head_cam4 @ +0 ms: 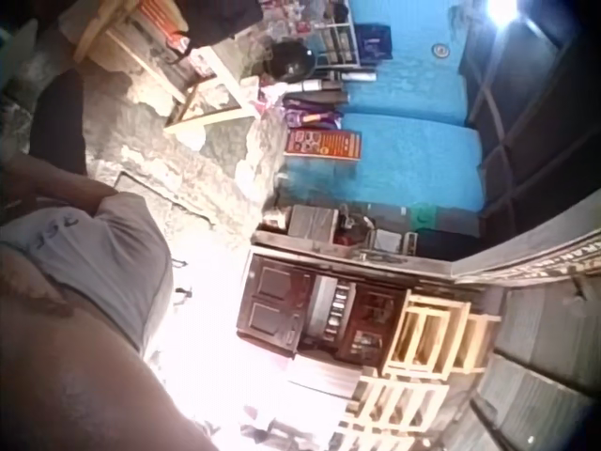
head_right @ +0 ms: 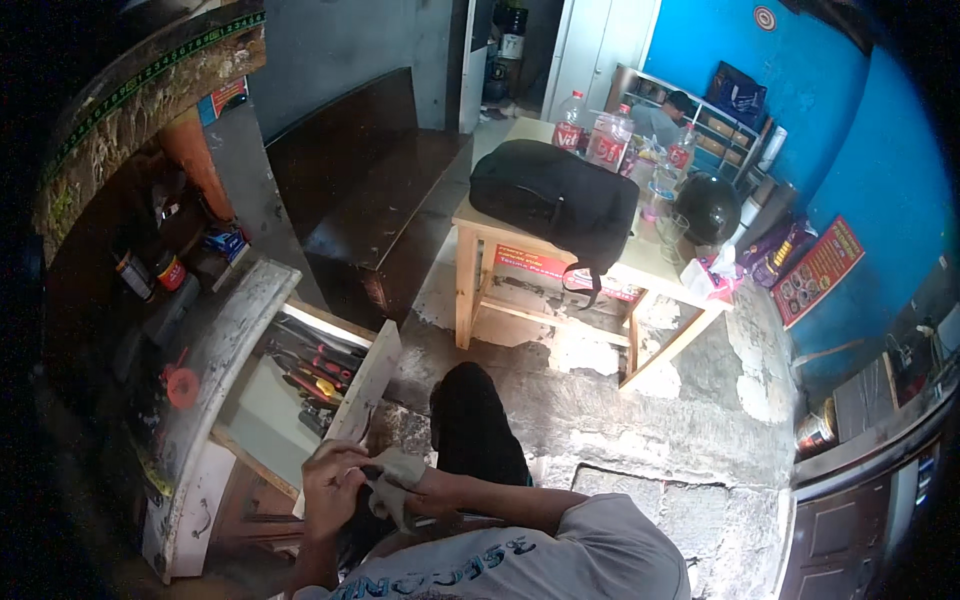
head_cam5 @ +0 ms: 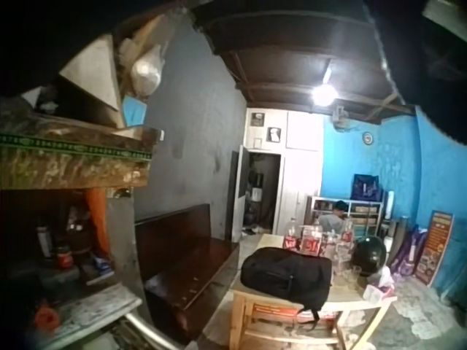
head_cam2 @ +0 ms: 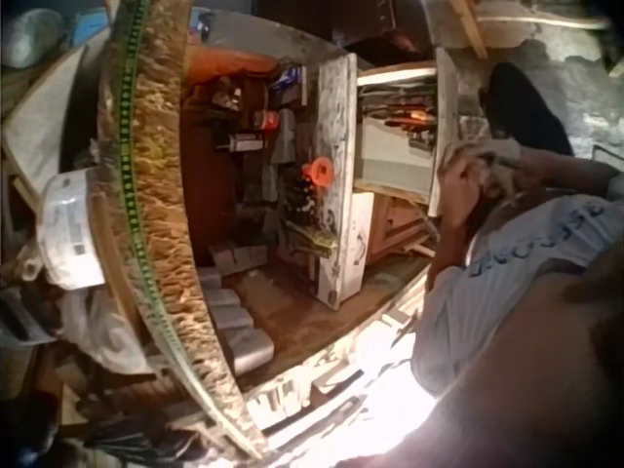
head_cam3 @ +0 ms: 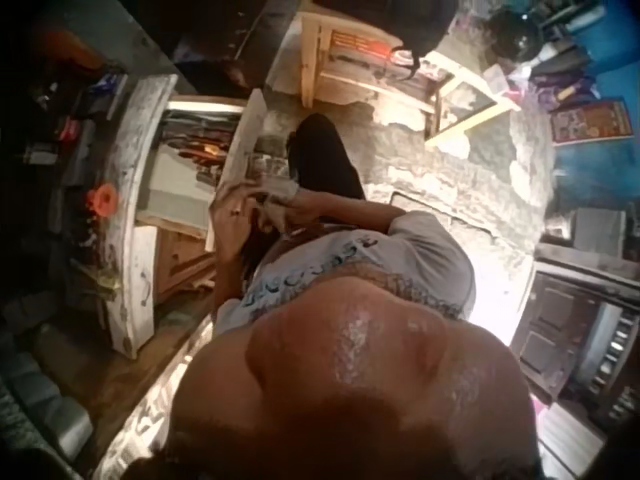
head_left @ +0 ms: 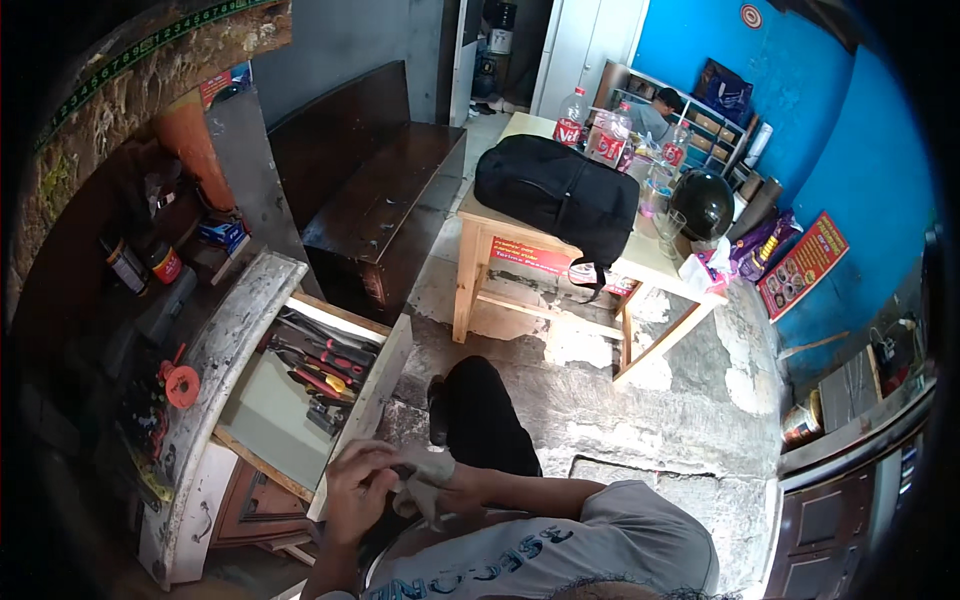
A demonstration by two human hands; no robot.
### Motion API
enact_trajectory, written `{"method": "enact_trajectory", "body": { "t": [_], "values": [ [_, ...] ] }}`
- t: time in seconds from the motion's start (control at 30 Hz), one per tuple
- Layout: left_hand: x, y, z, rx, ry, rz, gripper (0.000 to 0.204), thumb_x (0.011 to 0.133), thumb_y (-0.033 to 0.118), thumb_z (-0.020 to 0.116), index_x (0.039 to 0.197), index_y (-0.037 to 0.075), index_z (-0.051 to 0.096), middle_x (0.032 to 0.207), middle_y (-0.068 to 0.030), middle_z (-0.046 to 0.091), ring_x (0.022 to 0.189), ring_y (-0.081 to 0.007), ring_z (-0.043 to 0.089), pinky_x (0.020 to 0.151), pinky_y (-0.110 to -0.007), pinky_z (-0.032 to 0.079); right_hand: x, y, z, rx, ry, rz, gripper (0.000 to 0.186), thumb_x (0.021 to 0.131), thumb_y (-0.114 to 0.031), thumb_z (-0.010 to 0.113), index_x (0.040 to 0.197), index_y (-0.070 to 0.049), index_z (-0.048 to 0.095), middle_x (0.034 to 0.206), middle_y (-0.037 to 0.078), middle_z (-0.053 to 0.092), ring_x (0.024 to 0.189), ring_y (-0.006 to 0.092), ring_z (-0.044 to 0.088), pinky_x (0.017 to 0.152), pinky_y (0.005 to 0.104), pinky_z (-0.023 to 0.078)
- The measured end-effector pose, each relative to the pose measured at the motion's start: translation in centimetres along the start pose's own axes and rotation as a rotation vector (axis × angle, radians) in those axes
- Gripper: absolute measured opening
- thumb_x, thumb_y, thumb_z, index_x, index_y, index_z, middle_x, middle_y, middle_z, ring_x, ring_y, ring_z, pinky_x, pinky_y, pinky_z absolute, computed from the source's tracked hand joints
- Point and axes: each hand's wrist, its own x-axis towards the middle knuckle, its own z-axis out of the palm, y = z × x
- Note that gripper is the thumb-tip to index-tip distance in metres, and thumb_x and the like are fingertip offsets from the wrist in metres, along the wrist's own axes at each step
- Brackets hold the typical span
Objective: Cleaning a small furniture component using a cloth and a screwdriver.
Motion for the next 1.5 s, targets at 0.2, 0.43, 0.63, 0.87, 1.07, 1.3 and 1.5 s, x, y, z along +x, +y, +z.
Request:
{"method": "enact_trajectory", "body": {
  "t": [0.2, 0.43, 0.63, 0.87, 1.07, 1.3, 1.5],
  "values": [
    [-1.7, 0.9, -2.4, -0.125, -0.144, -0.123, 0.027, 0.079, 0.02, 0.082, 0.095, 0.002, 0.069, 0.102, -0.0138, 0.067, 0.088, -0.0279, 0.068, 0.075, -0.035, 0.053, 1.4, 1.3, 0.1, 0.242, -0.504, 0.227, 0.022, 0.095, -0.015, 0.055, 0.113, -0.003, 0.061, 0.109, 0.017, 0.062, 0.101, 0.034, 0.061, 0.088, 0.04, 0.048],
    [-3.6, 1.3, -3.1, 0.091, 0.04, -0.114, 0.03, 0.077, 0.018, 0.083, 0.097, 0.002, 0.068, 0.099, -0.0142, 0.066, 0.089, -0.0292, 0.069, 0.077, -0.034, 0.054, 1.7, 5.8, 4.0, 0.11, -0.39, -0.04, 0.026, 0.095, -0.01, 0.049, 0.119, -0.004, 0.058, 0.094, 0.02, 0.063, 0.096, 0.0373, 0.062, 0.087, 0.041, 0.049],
    [-4.8, -0.9, -6.3, -0.103, 0.4, -0.136, 0.042, 0.09, 0.034, 0.076, 0.105, 0.0, 0.056, 0.098, -0.0144, 0.065, 0.086, -0.025, 0.066, 0.075, -0.034, 0.053, 4.9, 4.4, 1.7, -0.006, -0.486, -0.029, 0.027, 0.093, -0.011, 0.053, 0.119, -0.007, 0.059, 0.112, 0.019, 0.062, 0.107, 0.0387, 0.059, 0.096, 0.047, 0.045],
    [-3.7, -0.8, -8.7, -0.4, 0.57, -0.184, 0.043, 0.097, 0.037, 0.068, 0.11, 0.004, 0.043, 0.091, -0.0098, 0.059, 0.078, -0.0175, 0.058, 0.069, -0.029, 0.046, 4.1, 1.7, -3.6, 0.043, -0.465, -0.063, 0.035, 0.091, -0.015, 0.06, 0.126, -0.009, 0.058, 0.13, 0.018, 0.056, 0.127, 0.0393, 0.049, 0.111, 0.0491, 0.034],
    [-0.6, 0.2, -2.7, -0.313, 0.011, -0.406, 0.035, 0.101, 0.027, 0.061, 0.12, 0.002, 0.045, 0.095, -0.0111, 0.057, 0.083, -0.0215, 0.06, 0.077, -0.037, 0.049, 6.0, -4.2, -5.6, 0.137, -0.125, -0.009, 0.063, 0.083, -0.028, 0.074, 0.139, -0.009, 0.054, 0.147, 0.014, 0.048, 0.143, 0.0361, 0.036, 0.121, 0.0466, 0.022],
    [2.5, -0.7, -0.4, -0.088, -0.161, -0.352, 0.032, 0.098, 0.015, 0.061, 0.123, -0.002, 0.053, 0.098, -0.0156, 0.063, 0.086, -0.0226, 0.062, 0.08, -0.035, 0.05, 5.5, -0.7, -5.8, -0.047, -0.099, -0.065, 0.064, 0.082, -0.026, 0.076, 0.139, -0.008, 0.053, 0.141, 0.017, 0.051, 0.135, 0.0368, 0.044, 0.118, 0.0469, 0.026],
    [3.6, 0.3, -3.5, -0.091, -0.237, -0.57, 0.033, 0.096, 0.017, 0.065, 0.12, -0.005, 0.059, 0.1, -0.0186, 0.069, 0.091, -0.0251, 0.067, 0.08, -0.039, 0.05, 5.1, 3.5, -7.5, -0.319, -0.118, -0.098, 0.05, 0.091, -0.016, 0.067, 0.138, -0.008, 0.054, 0.139, 0.017, 0.052, 0.134, 0.0352, 0.046, 0.116, 0.045, 0.03]
  ]
}}
